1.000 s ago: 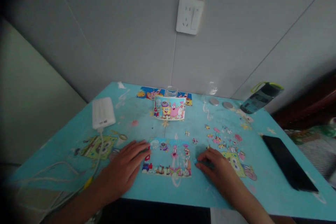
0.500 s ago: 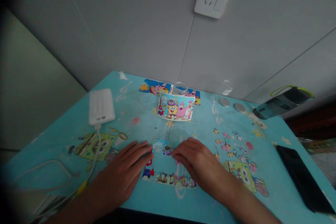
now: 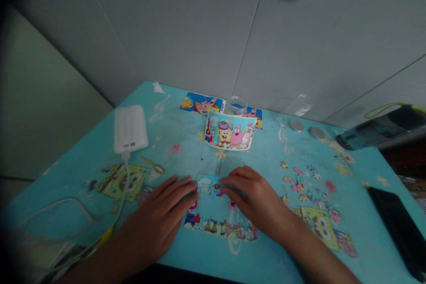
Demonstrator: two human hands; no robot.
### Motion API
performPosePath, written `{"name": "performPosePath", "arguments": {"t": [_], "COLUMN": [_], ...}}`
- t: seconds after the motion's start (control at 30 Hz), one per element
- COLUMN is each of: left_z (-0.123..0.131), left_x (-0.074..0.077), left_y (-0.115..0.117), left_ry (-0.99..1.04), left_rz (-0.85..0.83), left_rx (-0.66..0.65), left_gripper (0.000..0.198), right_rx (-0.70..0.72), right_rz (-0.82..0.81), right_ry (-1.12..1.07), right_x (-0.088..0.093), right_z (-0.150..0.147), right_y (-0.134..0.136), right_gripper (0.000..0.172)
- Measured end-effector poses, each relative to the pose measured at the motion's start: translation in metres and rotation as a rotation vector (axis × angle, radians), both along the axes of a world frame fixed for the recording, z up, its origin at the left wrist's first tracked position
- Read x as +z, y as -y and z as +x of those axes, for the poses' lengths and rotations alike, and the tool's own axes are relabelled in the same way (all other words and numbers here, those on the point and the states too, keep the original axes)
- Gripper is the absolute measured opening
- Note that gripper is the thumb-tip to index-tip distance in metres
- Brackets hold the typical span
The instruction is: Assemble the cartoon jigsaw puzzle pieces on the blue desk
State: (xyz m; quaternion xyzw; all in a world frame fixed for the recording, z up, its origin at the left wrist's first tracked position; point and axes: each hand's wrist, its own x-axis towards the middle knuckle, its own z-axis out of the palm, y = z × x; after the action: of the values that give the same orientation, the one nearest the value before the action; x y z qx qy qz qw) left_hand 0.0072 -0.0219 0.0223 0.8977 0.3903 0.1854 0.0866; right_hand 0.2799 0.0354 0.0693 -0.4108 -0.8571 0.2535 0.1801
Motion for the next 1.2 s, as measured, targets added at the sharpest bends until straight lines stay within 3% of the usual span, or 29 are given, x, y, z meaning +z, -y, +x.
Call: {"name": "performPosePath", "arguments": {"t": [0.2, 0.43, 0.73, 1.2], "left_z": [0.001, 0.001, 0.0, 0.001], "left_x": [0.001, 0.002, 0.001, 0.002], "left_y": [0.001, 0.0, 0.001, 0.001], "left_ry": [-0.002, -0.005, -0.007, -0.016], "left_rz": [0.011, 0.021, 0.017, 0.011], "left_rx": [0.006, 0.001, 0.005, 0.004], "left_gripper": [0.043, 0.044, 0.044, 0.044], "right_rx": [0.036, -0.03, -0.134, -0.154], "right_rz": [-0.023, -0.003, -0.007, -0.009], "right_ry": [0.047, 0.058, 0.054, 0.041], "right_x": [-0.011, -0.019, -0.019, -0.024], "right_z": [-0.014, -0.017, -0.025, -0.031], "right_y": [0.009, 0.011, 0.016, 0.019], "right_gripper": [0.022, 0.023, 0.015, 0.016]}}
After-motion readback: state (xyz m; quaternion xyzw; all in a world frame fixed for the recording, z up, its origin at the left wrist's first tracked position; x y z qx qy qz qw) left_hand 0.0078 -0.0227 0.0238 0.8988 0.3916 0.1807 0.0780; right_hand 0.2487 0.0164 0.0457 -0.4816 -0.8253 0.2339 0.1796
